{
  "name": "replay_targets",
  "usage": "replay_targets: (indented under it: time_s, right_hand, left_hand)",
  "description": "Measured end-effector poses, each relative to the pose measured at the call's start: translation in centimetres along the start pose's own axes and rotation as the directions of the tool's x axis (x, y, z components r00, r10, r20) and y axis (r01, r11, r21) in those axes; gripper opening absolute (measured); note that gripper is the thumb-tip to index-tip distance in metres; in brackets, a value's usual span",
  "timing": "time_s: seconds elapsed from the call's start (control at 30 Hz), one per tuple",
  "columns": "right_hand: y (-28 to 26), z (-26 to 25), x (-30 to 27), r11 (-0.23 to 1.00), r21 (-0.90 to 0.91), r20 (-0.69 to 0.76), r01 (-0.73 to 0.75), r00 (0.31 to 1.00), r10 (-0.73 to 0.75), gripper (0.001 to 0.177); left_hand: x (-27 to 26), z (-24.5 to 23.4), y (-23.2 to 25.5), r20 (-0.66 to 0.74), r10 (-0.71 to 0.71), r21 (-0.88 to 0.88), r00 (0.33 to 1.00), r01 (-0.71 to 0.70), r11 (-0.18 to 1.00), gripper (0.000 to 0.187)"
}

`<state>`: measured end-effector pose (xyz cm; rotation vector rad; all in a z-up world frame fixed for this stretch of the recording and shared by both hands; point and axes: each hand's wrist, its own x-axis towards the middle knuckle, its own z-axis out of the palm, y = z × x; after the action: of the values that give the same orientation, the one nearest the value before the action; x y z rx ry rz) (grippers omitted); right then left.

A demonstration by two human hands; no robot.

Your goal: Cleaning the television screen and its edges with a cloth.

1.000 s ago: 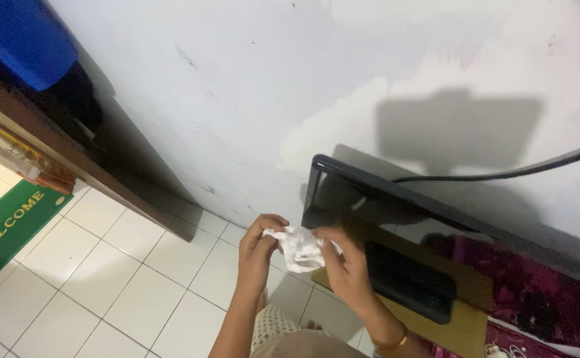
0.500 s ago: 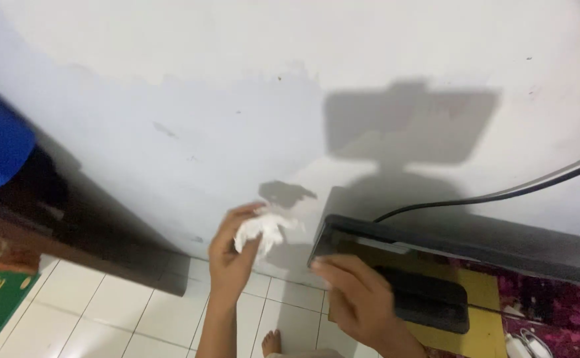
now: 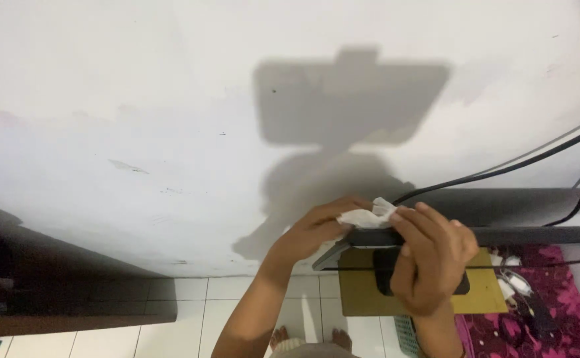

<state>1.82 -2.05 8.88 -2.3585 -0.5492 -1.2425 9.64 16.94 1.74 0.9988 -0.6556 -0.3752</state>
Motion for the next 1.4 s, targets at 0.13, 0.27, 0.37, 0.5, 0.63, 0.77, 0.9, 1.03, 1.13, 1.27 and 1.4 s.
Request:
replay_targets:
  time_s: [0.13, 0.27, 0.37, 0.5, 0.63, 0.77, 0.9, 1.03, 1.13, 1.27, 1.4]
  right_hand:
    - [-0.5, 0.4, -0.4, 0.998, -0.053, 0.033, -0.018, 0.999, 0.02, 0.03]
    - [-0.1, 1.0, -1.2, 0.995, -0.095, 0.08, -0.033, 0.996, 0.041, 0.033]
    - [-0.6, 1.9, -1.1, 0.994, -0.089, 0.057, -0.07, 0.996, 0.075, 0.034]
    - [-1.5, 1.7, -0.5, 0.991, -0.121, 0.065, -0.062, 0.995, 0.07, 0.034]
    - [-0.7, 1.9, -1.2, 0.988, -0.146, 0.066, -0.058, 0.996, 0.068, 0.035]
    - [-0.6, 2.4, -0.7, 0.989, -0.145, 0.051, -0.013, 0.998, 0.021, 0.035]
    - [-0.8, 2.6, -0.7, 0.989, -0.145, 0.045, -0.021, 0.999, 0.028, 0.035]
    - [-0.7, 2.5, -0.8, 0.987, -0.161, 0.041, 0.003, 0.999, 0.004, 0.036]
    - [-0.5, 2.6, -0.9, 0.989, -0.151, 0.035, -0.004, 0.999, 0.01, 0.037]
    - [-0.5, 2.6, -0.8, 0.992, -0.126, 0.02, -0.002, 1.0, 0.005, 0.041]
    - [-0.6, 3.0, -0.8, 0.992, -0.124, -0.005, -0.034, 0.999, 0.034, 0.051]
  left_hand:
    - [-0.5, -1.1, -1.2, 0.051, 0.047, 0.188, 0.998, -0.056, 0.981, 0.032]
    - [-1.9, -3.2, -5.5, 0.091, 0.119, 0.269, 0.989, -0.14, 0.953, 0.032]
    - [-3.5, -3.6, -7.2, -0.037, -0.079, 0.19, 0.996, 0.084, 0.978, 0.034]
    - [-5.5, -5.0, -12.1, -0.202, -0.458, 0.122, 0.866, 0.486, 0.865, 0.042]
    - [-6.6, -6.5, -14.9, -0.197, -0.313, 0.091, 0.929, 0.335, 0.938, 0.045]
    - [-7.5, -9.0, -17.9, -0.216, -0.354, 0.362, 0.91, 0.411, 0.837, 0.032]
    - [-7.7, -9.3, -18.0, -0.296, -0.393, 0.268, 0.871, 0.47, 0.841, 0.032]
    - [-7.6, -10.8, -19.6, -0.425, -0.28, 0.363, 0.861, 0.445, 0.819, 0.02]
    - [-7.5, -10.8, -18.5, -0.508, -0.047, 0.408, 0.86, 0.288, 0.866, 0.017]
    - [-7.2, -7.6, -16.5, -0.385, -0.126, 0.218, 0.914, 0.223, 0.95, 0.025]
    - [-7.9, -6.6, -16.8, -0.321, -0.222, 0.184, 0.921, 0.29, 0.939, 0.041]
